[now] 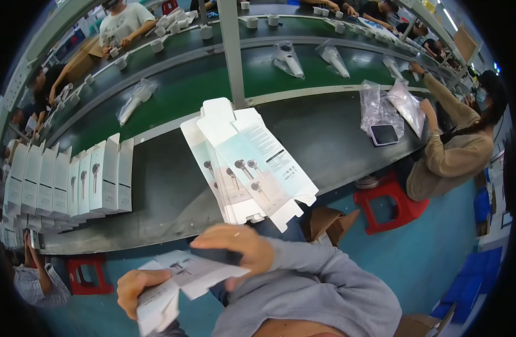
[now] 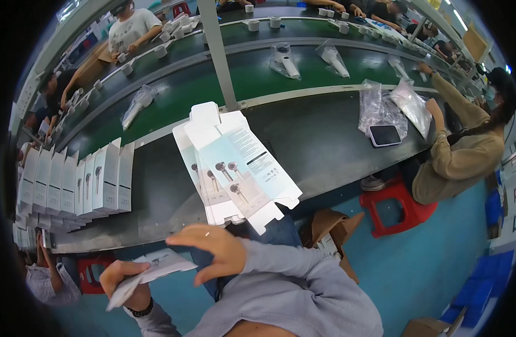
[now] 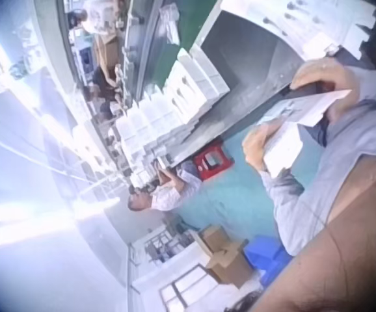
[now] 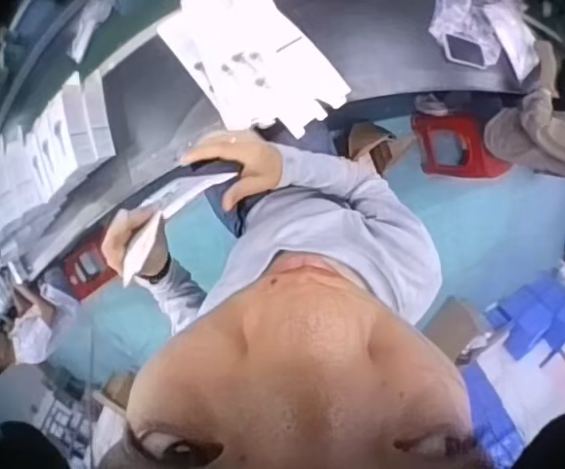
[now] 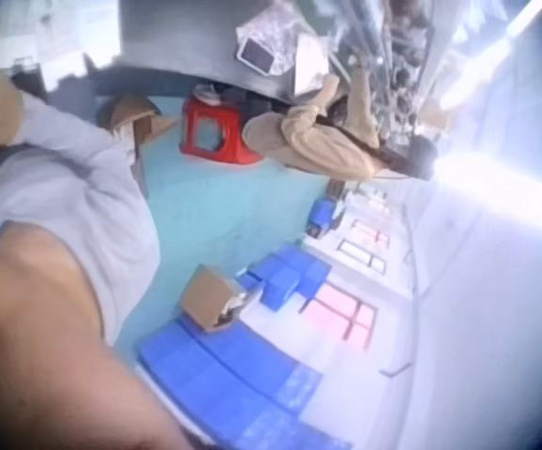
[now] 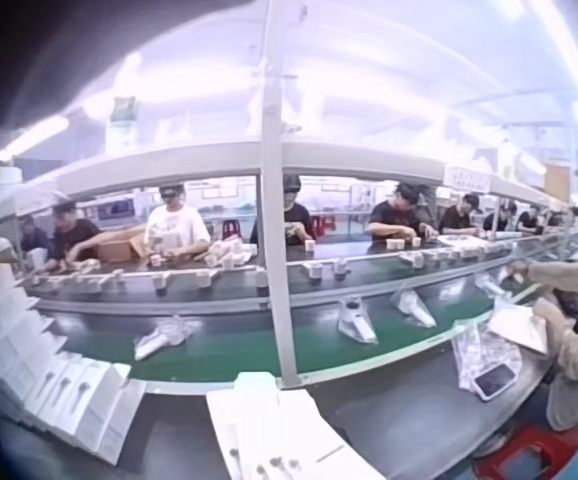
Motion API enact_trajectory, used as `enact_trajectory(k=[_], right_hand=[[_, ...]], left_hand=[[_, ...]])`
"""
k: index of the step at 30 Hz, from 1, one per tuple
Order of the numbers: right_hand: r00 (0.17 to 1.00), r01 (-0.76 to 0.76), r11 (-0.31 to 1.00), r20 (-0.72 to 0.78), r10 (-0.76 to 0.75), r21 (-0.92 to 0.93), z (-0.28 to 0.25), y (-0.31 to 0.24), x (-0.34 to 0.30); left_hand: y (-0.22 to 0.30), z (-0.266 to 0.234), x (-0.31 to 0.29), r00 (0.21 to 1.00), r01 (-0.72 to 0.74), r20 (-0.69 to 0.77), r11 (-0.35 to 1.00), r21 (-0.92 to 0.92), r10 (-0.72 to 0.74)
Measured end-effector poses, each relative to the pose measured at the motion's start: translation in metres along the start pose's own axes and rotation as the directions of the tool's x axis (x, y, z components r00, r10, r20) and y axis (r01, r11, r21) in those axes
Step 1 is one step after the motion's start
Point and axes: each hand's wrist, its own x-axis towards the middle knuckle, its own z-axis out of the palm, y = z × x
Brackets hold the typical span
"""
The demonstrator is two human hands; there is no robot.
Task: The person assembles product packaging boxes by picking up flattened boxes from a stack, folding them into shape, tucking in the flaps to close the bottom by hand, and placing the assembled boxes on the conveyor table.
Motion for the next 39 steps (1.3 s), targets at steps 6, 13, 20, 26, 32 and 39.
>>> enact_trajectory(k=[6,13,20,26,32,39], right_hand=[[0.984,-0.025,0.993,-0.175,0.045,0.113,0.047,0.017,-0.021],[0.939,-0.177,0.975,-0.318,0.127,-0.133,0.039,0.009,-0.013],[0.866,-0.454,0.874,-0.144,0.479,0.173,0.051,0.016,-0.007],[0.821,-0.543,0.825,-0.307,0.482,-0.156,0.059,0.044,-0.019],[0.884,-0.318,0.870,-0.213,0.415,0.377,0.063,0.054,-0.018],[0.814,-0.521,0.718,0.017,0.580,0.461,0.068,0.057,-0.025]], left_hand=[[0.003,0.033,0.000,0.965,0.214,-0.169,0.974,0.071,-0.200],[-0.026,0.046,-0.037,0.870,0.344,-0.411,0.933,0.107,-0.273],[-0.024,0.060,-0.056,0.946,0.020,0.065,-0.144,-0.989,-0.319],[-0.035,0.073,-0.060,0.787,0.331,0.277,-0.001,-0.944,-0.552],[-0.025,0.065,-0.070,0.636,0.621,-0.011,0.520,-0.586,-0.772],[-0.034,0.051,-0.075,0.959,0.278,0.070,0.960,-0.042,-0.275]])
